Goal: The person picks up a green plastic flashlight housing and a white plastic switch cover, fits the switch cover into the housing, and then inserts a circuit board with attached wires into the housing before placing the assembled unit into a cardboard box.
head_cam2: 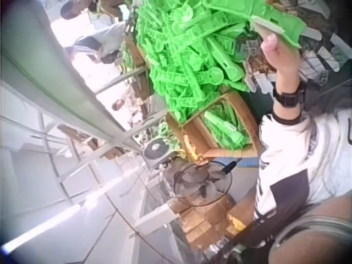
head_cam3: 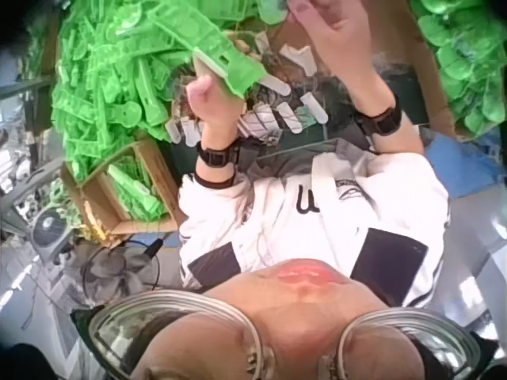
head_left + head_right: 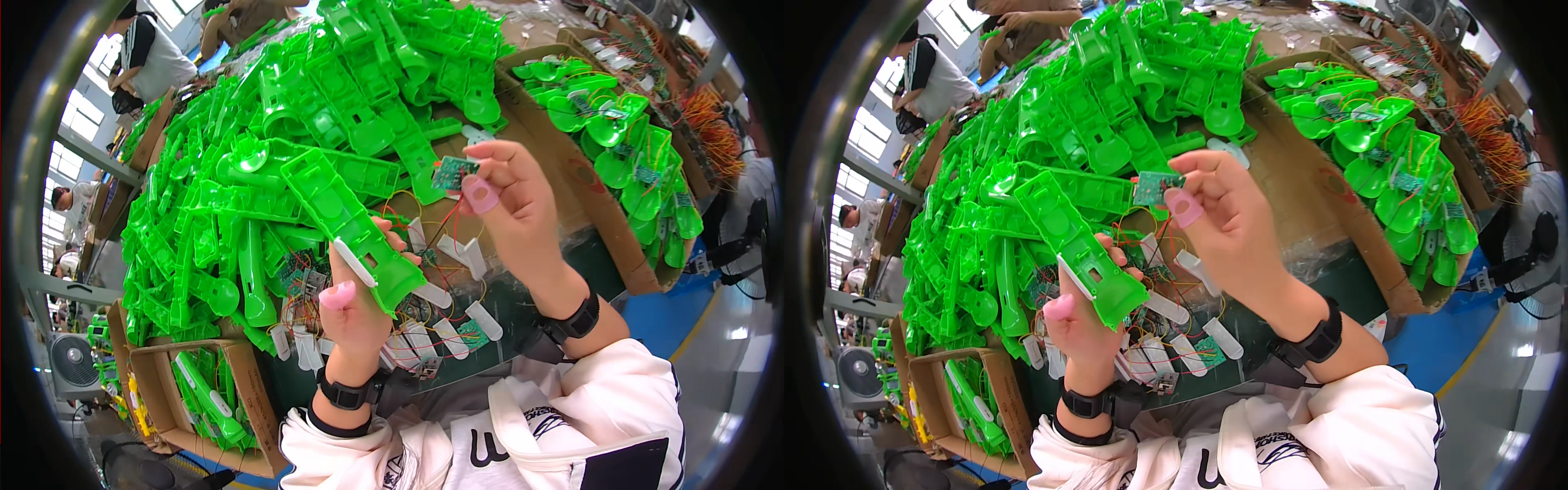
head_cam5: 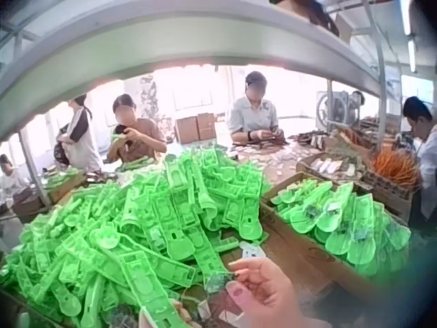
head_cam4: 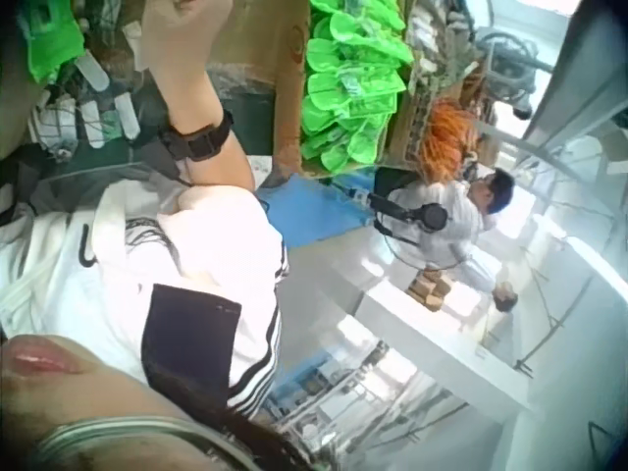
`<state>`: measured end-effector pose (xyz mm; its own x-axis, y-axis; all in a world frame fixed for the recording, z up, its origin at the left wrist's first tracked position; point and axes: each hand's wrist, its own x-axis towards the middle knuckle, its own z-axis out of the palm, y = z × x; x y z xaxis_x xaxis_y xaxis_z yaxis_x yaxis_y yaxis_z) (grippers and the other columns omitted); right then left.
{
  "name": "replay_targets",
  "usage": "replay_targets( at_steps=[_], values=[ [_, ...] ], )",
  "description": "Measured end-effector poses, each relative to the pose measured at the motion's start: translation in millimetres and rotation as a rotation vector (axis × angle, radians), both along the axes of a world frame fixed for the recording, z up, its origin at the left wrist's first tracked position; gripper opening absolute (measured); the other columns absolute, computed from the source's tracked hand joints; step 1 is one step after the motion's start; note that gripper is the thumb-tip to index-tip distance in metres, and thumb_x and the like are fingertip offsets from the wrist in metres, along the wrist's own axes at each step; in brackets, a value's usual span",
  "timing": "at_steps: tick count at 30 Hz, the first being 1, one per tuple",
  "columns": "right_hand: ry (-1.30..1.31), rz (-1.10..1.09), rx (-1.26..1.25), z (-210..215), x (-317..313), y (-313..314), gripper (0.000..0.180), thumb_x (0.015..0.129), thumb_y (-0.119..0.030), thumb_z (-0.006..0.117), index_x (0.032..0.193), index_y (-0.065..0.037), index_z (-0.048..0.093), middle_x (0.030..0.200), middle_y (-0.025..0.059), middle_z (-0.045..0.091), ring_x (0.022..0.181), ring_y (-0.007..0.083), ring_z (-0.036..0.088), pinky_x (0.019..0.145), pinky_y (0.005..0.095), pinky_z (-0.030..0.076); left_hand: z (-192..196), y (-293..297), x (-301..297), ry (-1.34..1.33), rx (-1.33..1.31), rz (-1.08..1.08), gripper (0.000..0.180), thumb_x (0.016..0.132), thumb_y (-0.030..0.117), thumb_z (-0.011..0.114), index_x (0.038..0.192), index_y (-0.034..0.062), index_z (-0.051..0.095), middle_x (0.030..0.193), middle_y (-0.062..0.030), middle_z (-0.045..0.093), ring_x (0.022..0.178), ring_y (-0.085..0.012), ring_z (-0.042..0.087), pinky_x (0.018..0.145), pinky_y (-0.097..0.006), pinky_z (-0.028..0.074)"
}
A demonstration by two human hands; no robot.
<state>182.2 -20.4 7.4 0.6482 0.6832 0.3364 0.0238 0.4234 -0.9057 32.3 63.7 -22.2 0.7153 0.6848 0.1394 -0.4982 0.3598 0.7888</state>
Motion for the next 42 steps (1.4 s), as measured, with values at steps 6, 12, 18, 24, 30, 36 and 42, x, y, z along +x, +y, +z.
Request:
replay_targets(
  at_steps=[6,12,18,24,30,36,42],
  values=[
    [-0.405,-0.3,-0.18,84.4,34.9,-12.6,0.016,0.079,-0.009,0.057,0.094,-0.002,0.056,0.075,0.0018,0.058,0.069,0.0048,0.052,0.061,0.0183,0.039,3.7,1.7,-7.5,0.0,-0.04,-0.057,0.062,0.064,0.036,0.043,0.117,0.0032,0.036,0.1,-0.015,0.047,0.087,-0.0257,0.053,0.076,-0.038,0.045],
    [-0.625,-0.579,-0.314,171.7,100.7,4.9,0.017,0.079,-0.006,0.055,0.091,0.006,0.051,0.077,0.009,0.058,0.065,0.0146,0.059,0.057,0.0251,0.047,3.1,1.7,-6.9,-0.032,-0.005,-0.024,0.057,0.067,0.032,0.041,0.115,0.0017,0.039,0.099,-0.0147,0.048,0.085,-0.0242,0.054,0.073,-0.035,0.047],
    [-0.53,-0.383,-0.454,161.1,245.4,51.9,0.027,0.076,-0.009,0.059,0.096,0.008,0.053,0.082,0.0142,0.062,0.07,0.0164,0.063,0.06,0.0215,0.051,13.5,-5.0,-6.1,-0.071,-0.024,-0.035,0.055,0.066,0.031,0.043,0.112,0.0013,0.04,0.098,-0.0143,0.048,0.087,-0.0228,0.052,0.076,-0.037,0.046],
    [-0.739,-0.759,-0.689,110.5,348.5,92.6,0.028,0.066,-0.02,0.062,0.085,0.0,0.061,0.077,0.0147,0.064,0.071,0.0228,0.064,0.064,0.0304,0.049,11.8,-3.6,-5.2,-0.044,-0.013,0.009,0.057,0.067,0.034,0.043,0.113,0.0014,0.038,0.103,-0.0141,0.046,0.087,-0.0229,0.051,0.076,-0.037,0.046],
    [-1.039,-0.802,-1.01,65.4,337.4,92.6,0.022,0.07,-0.011,0.053,0.09,-0.004,0.061,0.092,0.0164,0.062,0.085,0.027,0.06,0.076,0.0345,0.046,9.5,-2.0,-1.5,-0.03,-0.045,0.016,0.058,0.067,0.036,0.044,0.114,0.0019,0.037,0.107,-0.0141,0.045,0.089,-0.0227,0.05,0.076,-0.038,0.046],
    [-1.291,-0.446,-1.513,80.0,309.5,87.3,0.038,0.072,-0.009,0.053,0.108,0.0,0.054,0.109,0.0218,0.054,0.102,0.0323,0.052,0.086,0.0362,0.041,5.3,3.5,0.1,-0.032,-0.041,-0.021,0.058,0.066,0.036,0.044,0.112,0.0005,0.04,0.102,-0.0139,0.048,0.085,-0.0235,0.052,0.075,-0.037,0.046],
    [-1.568,-0.338,-1.232,122.8,186.3,52.9,0.046,0.08,-0.025,0.056,0.117,0.001,0.046,0.113,0.0198,0.053,0.105,0.0308,0.05,0.09,0.0357,0.039,13.7,10.7,-8.1,-0.138,-0.079,0.021,0.054,0.073,0.036,0.042,0.114,0.0005,0.039,0.098,-0.0157,0.051,0.083,-0.0241,0.054,0.073,-0.037,0.046]
  ],
)
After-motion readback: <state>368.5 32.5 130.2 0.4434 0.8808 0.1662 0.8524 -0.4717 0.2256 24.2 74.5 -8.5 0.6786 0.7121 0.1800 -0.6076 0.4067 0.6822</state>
